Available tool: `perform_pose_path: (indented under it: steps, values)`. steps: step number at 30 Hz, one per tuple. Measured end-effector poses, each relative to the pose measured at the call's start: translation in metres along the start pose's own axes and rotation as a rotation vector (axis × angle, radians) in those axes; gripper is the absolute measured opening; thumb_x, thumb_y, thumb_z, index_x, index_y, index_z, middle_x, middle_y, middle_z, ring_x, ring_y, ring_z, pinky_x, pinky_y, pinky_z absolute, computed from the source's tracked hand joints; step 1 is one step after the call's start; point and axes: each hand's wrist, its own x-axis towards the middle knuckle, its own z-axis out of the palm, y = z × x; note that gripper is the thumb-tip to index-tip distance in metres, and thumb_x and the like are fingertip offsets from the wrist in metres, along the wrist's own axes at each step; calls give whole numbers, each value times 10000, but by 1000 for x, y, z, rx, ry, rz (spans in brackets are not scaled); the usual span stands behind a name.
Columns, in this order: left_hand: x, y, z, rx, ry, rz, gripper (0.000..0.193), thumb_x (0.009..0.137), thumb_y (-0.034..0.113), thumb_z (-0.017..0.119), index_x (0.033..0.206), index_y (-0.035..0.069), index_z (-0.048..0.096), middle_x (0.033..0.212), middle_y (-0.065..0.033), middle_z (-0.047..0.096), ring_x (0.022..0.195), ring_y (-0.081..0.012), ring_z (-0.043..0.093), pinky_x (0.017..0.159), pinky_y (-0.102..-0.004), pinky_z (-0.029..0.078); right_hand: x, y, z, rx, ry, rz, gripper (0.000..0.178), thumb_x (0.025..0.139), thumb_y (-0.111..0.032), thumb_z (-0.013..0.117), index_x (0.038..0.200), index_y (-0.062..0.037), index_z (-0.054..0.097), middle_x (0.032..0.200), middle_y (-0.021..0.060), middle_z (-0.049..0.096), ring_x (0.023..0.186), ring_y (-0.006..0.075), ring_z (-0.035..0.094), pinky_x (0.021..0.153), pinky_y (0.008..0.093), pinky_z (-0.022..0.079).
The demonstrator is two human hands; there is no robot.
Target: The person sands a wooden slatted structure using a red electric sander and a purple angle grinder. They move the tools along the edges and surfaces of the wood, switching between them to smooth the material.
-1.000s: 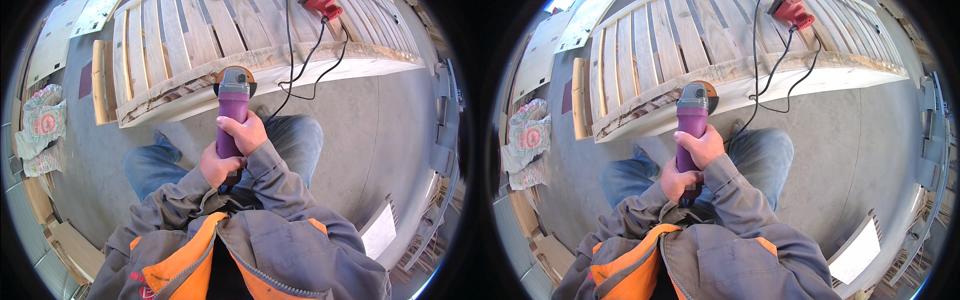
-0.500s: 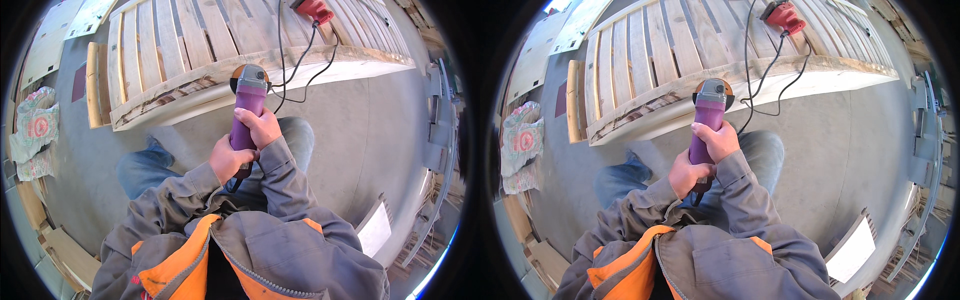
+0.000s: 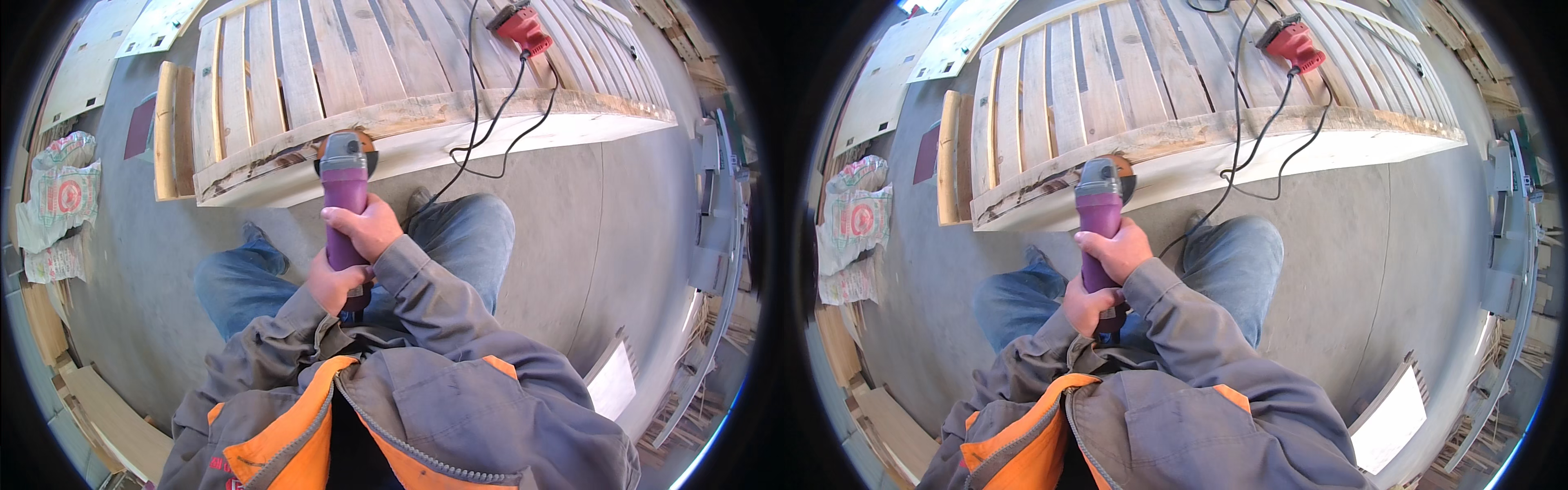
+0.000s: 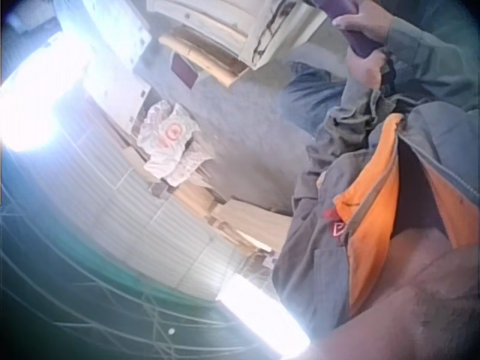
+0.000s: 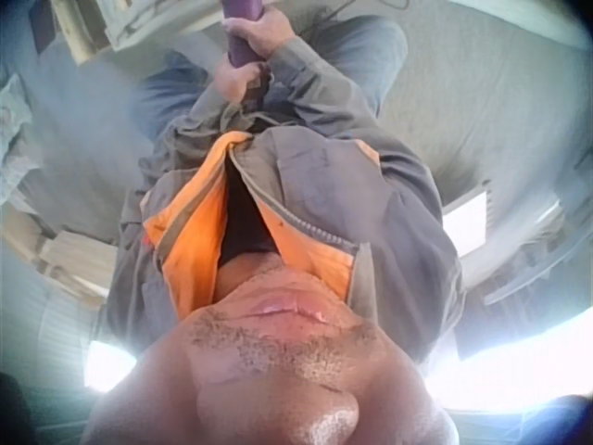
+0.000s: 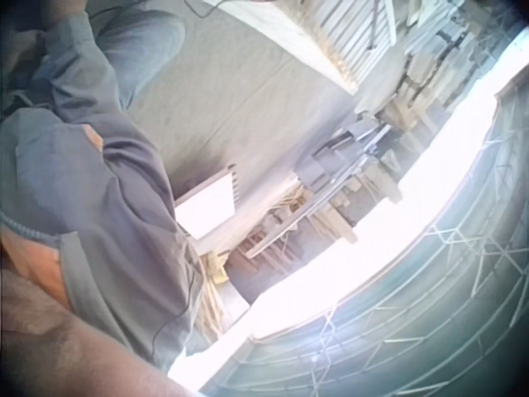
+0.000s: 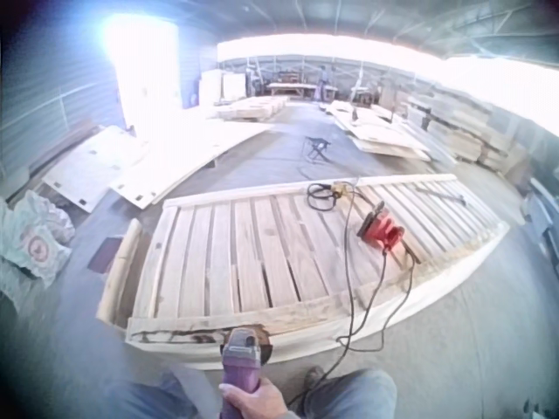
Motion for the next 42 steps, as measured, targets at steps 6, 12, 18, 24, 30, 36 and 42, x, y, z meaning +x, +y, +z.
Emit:
perform_pose_path:
  steps: [6, 12, 18, 24, 30, 36, 42]
  values:
    - [-30, -5, -51, -9, 152, 14, 405, 823, 43, 764, 1205, -31, 651, 967, -97, 736, 824, -207, 730, 752, -342, 586, 1, 2, 66, -59, -125, 12, 623, 773, -393, 872, 1164, 61, 701, 1017, 182, 767, 894, 254, 753, 830, 384, 603]
    - [-67, 3, -67, -84, 278, 61, 462, 819, 65, 768, 1248, -12, 613, 942, -118, 730, 793, -232, 729, 704, -364, 600, -7, 1, 113, -202, -263, -10, 658, 790, -418, 871, 1211, 53, 690, 1079, 174, 754, 959, 237, 732, 890, 379, 587]
    - [-70, -7, -67, 28, 215, 177, 499, 812, 92, 776, 1274, -16, 622, 1036, -112, 740, 867, -212, 730, 770, -339, 592, -21, -6, 106, -147, -214, -45, 619, 765, -388, 886, 1164, 52, 710, 1021, 178, 772, 890, 240, 756, 831, 381, 609]
    - [-59, 5, -35, 449, 257, 235, 764, 706, 355, 924, 1277, -43, 608, 1074, -155, 756, 1007, -260, 749, 898, -380, 573, -40, -38, 62, -72, -101, -90, 467, 817, -250, 883, 1146, 12, 681, 976, 74, 722, 822, 157, 692, 757, 327, 581]
    - [-75, 32, 6, 601, 42, 433, 878, 709, 292, 948, 1424, -5, 534, 1161, -170, 724, 1038, -263, 727, 933, -403, 568, -60, -56, 8, 157, 65, -147, 374, 816, -179, 861, 1075, 18, 676, 922, 92, 718, 735, 177, 684, 705, 351, 582]
    - [-86, 15, -1, 850, -100, 719, 893, 782, 124, 857, 1554, -28, 435, 1200, -263, 718, 1054, -364, 756, 897, -423, 593, -67, -61, -19, 299, 153, -229, 364, 805, -166, 858, 1024, 43, 658, 825, 126, 707, 687, 226, 716, 639, 387, 601]
    - [-82, 12, -5, 1078, 1, 908, 693, 831, 125, 823, 1446, -53, 555, 1095, -268, 739, 951, -407, 760, 803, -435, 612, -63, -52, -26, 208, 259, -325, 362, 790, -183, 853, 1001, 51, 675, 813, 138, 721, 713, 239, 747, 649, 394, 609]
